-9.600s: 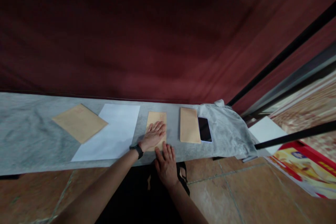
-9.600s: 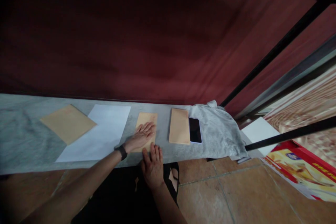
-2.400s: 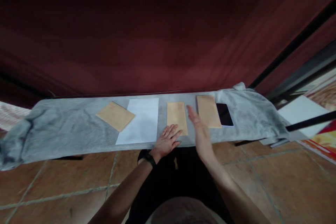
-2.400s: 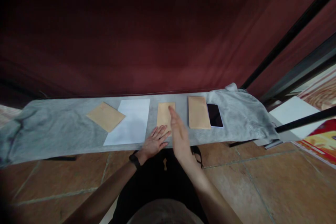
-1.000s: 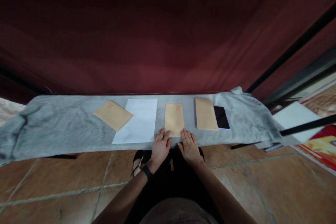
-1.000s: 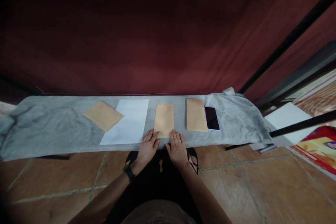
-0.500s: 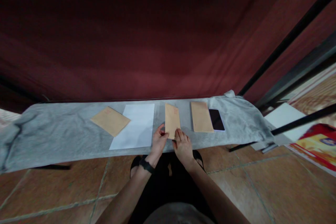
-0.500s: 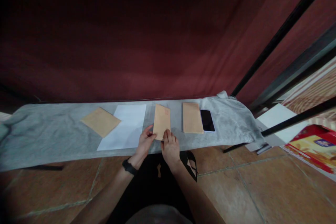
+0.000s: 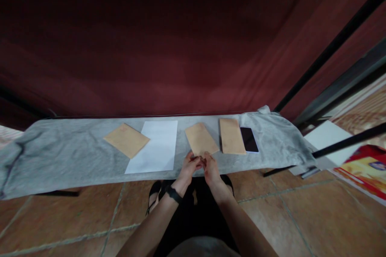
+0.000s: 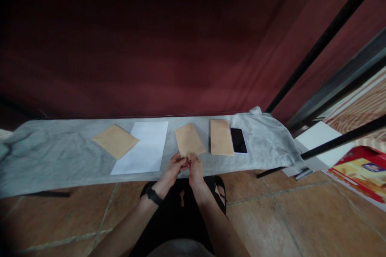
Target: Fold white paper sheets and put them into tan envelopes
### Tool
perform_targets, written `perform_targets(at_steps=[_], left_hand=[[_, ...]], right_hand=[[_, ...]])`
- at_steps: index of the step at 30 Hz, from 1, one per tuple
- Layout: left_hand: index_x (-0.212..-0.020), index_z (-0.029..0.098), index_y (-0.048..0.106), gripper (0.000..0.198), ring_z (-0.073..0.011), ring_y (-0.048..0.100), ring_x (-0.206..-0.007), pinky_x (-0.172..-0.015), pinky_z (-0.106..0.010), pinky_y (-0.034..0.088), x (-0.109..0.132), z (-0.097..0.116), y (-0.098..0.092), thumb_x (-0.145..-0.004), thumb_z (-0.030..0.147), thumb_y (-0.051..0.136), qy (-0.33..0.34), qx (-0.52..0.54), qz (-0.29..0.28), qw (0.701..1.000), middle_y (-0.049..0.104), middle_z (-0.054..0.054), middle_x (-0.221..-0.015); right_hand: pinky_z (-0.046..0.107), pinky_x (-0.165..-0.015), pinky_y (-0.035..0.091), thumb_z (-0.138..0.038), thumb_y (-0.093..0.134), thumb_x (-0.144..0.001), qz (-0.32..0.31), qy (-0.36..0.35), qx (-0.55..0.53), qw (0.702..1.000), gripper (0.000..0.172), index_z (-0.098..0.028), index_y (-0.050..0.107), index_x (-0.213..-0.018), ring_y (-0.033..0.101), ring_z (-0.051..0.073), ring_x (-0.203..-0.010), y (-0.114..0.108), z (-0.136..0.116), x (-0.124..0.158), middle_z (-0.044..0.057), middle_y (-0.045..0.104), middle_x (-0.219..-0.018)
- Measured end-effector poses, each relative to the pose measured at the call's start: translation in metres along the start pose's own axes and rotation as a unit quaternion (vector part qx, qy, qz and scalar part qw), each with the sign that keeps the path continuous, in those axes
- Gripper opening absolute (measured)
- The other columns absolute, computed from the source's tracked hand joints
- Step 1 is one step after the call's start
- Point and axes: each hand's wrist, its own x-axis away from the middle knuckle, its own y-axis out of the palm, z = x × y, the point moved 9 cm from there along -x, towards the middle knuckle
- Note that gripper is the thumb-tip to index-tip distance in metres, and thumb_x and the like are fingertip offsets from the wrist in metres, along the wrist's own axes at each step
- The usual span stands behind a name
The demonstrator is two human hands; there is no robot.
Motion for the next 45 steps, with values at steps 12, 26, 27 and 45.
perform_targets(at_steps=[12,26,27,45], left_hand=[[-0.116,0.014,0.058,0.036,-0.0092,0.053,-0.042,-0.046,-0.020,0.042,-0.030,0.011,-0.045,-0.080,0.013,0.061,0.026,-0.190,0.053,0.980,0.059,0.006,-0.060],[-0.147,0.017,0.039,0.050,-0.0248,0.030,-0.146,-0.118,-0.046,0.028,-0.040,0.040,0.037,-0.099,0.029,0.036,0.378,-0.650,-0.030,0.659,0.039,-0.011,-0.156],[-0.147,0.018,0.040,0.049,-0.0247,0.029,-0.147,-0.119,-0.047,0.026,-0.052,0.040,0.043,-0.100,0.030,0.035,0.376,-0.659,-0.036,0.651,0.039,-0.009,-0.156],[-0.152,0.015,0.033,0.057,-0.0196,0.025,-0.149,-0.123,-0.041,0.017,-0.106,0.045,0.067,-0.102,0.040,0.028,0.404,-0.675,-0.083,0.612,0.034,-0.009,-0.159]], right_hand=[[0.041,-0.099,0.051,-0.034,0.053,-0.090,-0.071,-0.180,0.376,0.906,0.031,-0.021,0.072,-0.111,0.065,0.024,-0.108,-0.036,-0.029,0.013,0.009,0.071,-0.116],[0.047,-0.118,0.032,-0.023,0.041,-0.101,-0.157,-0.384,0.650,0.637,0.044,-0.022,0.050,-0.143,0.049,0.022,-0.135,-0.019,-0.013,0.026,0.006,0.054,-0.145],[0.047,-0.118,0.032,-0.023,0.041,-0.100,-0.158,-0.384,0.651,0.636,0.044,-0.023,0.049,-0.144,0.049,0.022,-0.135,-0.018,-0.014,0.027,0.006,0.054,-0.145],[0.048,-0.118,0.029,-0.020,0.045,-0.097,-0.174,-0.343,0.622,0.682,0.047,-0.026,0.049,-0.143,0.047,0.021,-0.136,-0.017,-0.017,0.026,0.003,0.054,-0.145]])
